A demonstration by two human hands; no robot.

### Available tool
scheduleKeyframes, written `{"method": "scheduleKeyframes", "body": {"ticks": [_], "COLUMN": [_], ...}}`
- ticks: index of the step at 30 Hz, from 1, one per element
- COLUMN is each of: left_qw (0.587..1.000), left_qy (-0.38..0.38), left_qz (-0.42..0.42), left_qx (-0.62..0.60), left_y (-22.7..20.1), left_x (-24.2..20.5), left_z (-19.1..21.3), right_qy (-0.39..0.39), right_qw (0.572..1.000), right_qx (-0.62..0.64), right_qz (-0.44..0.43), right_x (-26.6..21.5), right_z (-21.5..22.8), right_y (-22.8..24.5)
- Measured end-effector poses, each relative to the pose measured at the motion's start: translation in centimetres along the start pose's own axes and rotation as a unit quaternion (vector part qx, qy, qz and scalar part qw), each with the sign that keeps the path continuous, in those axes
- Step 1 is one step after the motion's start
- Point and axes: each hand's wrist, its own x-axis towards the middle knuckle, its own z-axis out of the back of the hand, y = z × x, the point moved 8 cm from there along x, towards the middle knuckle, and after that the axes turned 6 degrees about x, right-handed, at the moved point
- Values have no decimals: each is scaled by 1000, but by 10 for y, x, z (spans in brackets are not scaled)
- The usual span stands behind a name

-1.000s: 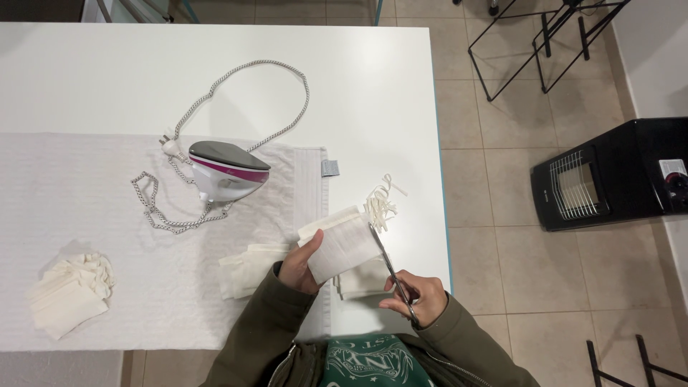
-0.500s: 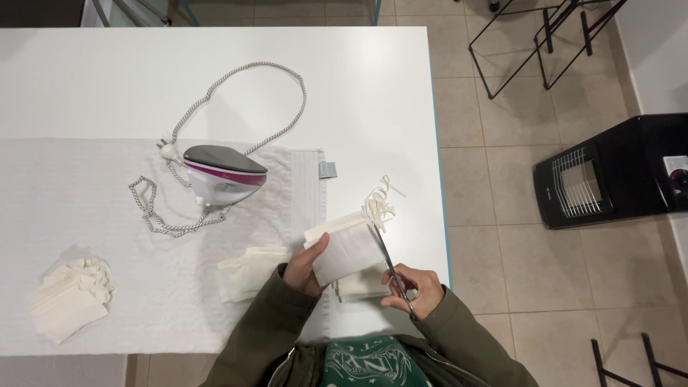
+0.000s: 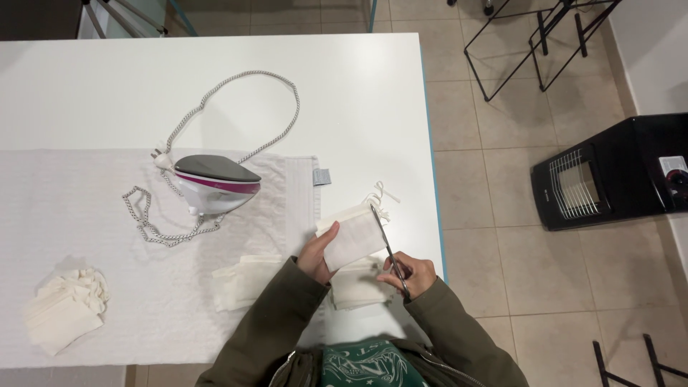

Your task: Trimming the edges of folded white fabric squares using scissors.

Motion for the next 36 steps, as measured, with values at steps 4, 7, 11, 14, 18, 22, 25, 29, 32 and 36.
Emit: {"method": "scheduleKeyframes", "body": {"ticks": [4,7,11,14,18,22,25,29,32,36], "left_qw": [1000,999,998,997,996,973,796,468,455,469], "left_qy": [-18,-47,-37,-27,-44,-67,-251,-314,-303,-294], "left_qz": [-11,-9,0,39,21,-73,-206,-315,-290,-251], "left_qx": [-5,0,47,54,77,207,510,763,786,794], "left_y": [9,23,75,115,146,99,28,-39,-47,-44], "left_x": [14,10,6,4,0,-19,-52,-89,-85,-78], "left_z": [20,39,81,97,121,149,191,197,205,212], "right_qy": [-2,-9,12,40,22,0,-25,-28,-18,-1], "right_qw": [995,995,982,976,978,974,973,977,981,987], "right_qx": [43,44,116,108,101,92,103,116,116,101], "right_qz": [-86,-92,-146,-186,-184,-208,-204,-174,-156,-122], "right_x": [10,11,8,5,-2,-14,-19,-18,-17,-17], "right_z": [-6,-3,0,-4,-5,3,12,10,4,-7], "right_y": [-33,-41,-61,-79,-96,-82,-76,-61,-49,-19]}}
